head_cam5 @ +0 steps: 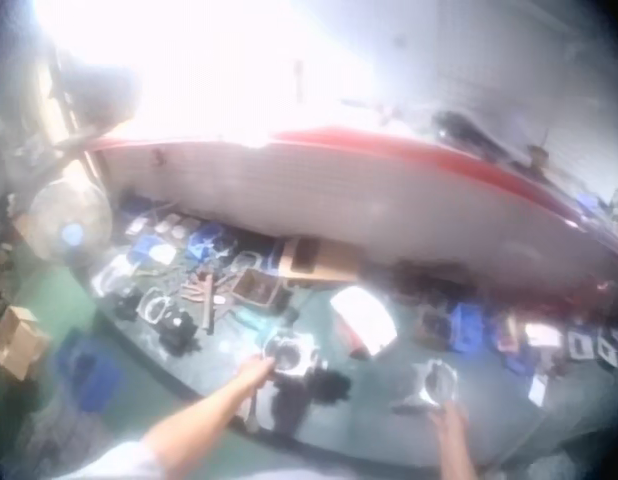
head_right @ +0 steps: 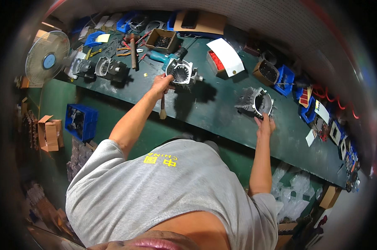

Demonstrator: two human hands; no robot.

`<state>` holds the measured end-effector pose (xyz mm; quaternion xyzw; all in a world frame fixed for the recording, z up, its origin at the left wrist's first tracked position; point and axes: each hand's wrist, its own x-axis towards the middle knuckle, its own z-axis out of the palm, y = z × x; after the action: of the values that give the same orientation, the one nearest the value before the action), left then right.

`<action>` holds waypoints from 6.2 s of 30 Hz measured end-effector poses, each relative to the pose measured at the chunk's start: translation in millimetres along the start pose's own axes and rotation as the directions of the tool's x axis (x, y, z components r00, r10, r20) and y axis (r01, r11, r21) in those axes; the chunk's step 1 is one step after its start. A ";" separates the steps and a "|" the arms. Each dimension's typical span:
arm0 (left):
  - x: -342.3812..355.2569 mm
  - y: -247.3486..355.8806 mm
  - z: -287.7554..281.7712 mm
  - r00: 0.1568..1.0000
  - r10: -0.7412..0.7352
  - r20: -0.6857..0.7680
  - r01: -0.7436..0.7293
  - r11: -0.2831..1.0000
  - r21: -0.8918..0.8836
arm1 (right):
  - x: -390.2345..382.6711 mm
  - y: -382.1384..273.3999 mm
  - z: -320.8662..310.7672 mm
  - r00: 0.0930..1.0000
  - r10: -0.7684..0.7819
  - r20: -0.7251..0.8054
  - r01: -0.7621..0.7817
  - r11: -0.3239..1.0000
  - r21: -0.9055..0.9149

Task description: The person repeatedly picks up metal engine blocks from a pallet, brushes their surfaces and interiors with a small brush, and places them on a workbench. The person handles the parts one at a time, rotating them to reach different sides.

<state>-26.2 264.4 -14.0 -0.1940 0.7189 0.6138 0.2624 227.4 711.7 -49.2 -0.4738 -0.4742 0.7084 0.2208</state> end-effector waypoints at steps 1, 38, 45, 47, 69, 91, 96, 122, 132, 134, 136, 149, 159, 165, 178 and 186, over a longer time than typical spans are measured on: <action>2.3 -2.1 0.9 1.000 0.015 0.009 -0.014 1.000 -0.019 | -1.2 -3.3 1.7 1.000 -0.007 -0.013 0.007 1.000 0.007; -2.6 4.9 19.0 0.997 0.053 0.061 -0.057 0.996 0.074 | -25.0 -11.9 68.2 0.991 0.053 0.125 -0.029 0.982 -0.189; -48.5 -13.2 9.6 0.787 0.588 -0.185 -0.528 0.798 0.292 | 38.5 83.6 -1.3 0.956 -0.232 0.180 0.291 0.657 -0.696; -91.2 0.6 23.5 0.762 0.628 -0.156 -0.553 0.758 0.347 | 32.9 95.1 15.5 0.940 -0.233 0.248 0.335 0.500 -0.799; -76.8 -5.6 167.2 0.901 0.383 -0.202 -0.287 0.877 0.386 | 194.3 83.2 -106.1 0.865 -0.387 0.320 0.486 0.486 -0.726; 17.1 -35.7 -52.9 0.972 0.140 -0.191 -0.123 0.987 0.099 | -102.8 39.7 230.7 0.818 0.149 0.555 0.060 0.939 -0.340; 28.6 -49.1 -115.8 0.981 0.053 -0.189 -0.053 0.999 0.007 | -93.4 46.0 302.2 0.763 0.338 0.551 -0.085 0.897 -0.433; 37.1 -10.5 -132.2 0.963 -0.051 0.264 0.081 0.991 -0.103 | -187.6 101.2 384.8 0.807 0.306 0.505 -0.158 0.936 -0.314; 44.4 -23.9 -112.3 0.950 -0.100 0.295 0.128 0.989 -0.079 | -176.5 88.9 372.2 0.797 0.311 0.518 -0.106 0.916 -0.387; 43.0 -23.3 -113.1 0.934 -0.109 0.340 0.145 0.986 -0.081 | -171.0 87.9 361.4 0.766 0.349 0.541 -0.093 0.891 -0.444; 34.9 -24.9 -111.1 0.944 -0.104 0.314 0.135 0.988 -0.079 | -168.6 81.2 344.2 0.757 0.372 0.537 -0.040 0.847 -0.530; 7.1 -19.1 -109.6 0.994 -0.042 0.104 0.047 0.998 -0.046 | -73.6 31.6 88.9 0.865 0.487 0.122 -0.474 0.872 -0.121; -10.4 -20.9 -97.4 0.999 -0.030 0.036 0.032 0.998 -0.063 | 2.7 9.7 89.2 0.921 0.336 0.197 -0.314 0.940 -0.133; -15.9 -20.6 -95.8 0.999 -0.021 0.025 0.023 0.997 -0.069 | 10.0 19.5 89.5 0.912 0.380 0.156 -0.385 0.923 0.007; 0.9 -14.4 -93.2 0.996 -0.002 0.091 0.001 1.000 0.011 | -83.1 46.2 149.0 0.920 0.380 0.097 -0.391 0.907 0.156; 9.2 -19.4 -101.6 0.990 0.035 0.137 -0.041 0.998 0.039 | -90.0 35.4 140.0 0.922 0.387 -0.032 -0.374 0.907 0.192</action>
<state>-36.0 161.5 -23.8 -0.1324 0.7156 0.6152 0.3032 149.8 562.3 -24.6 -0.5591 -0.2980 0.7614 0.1371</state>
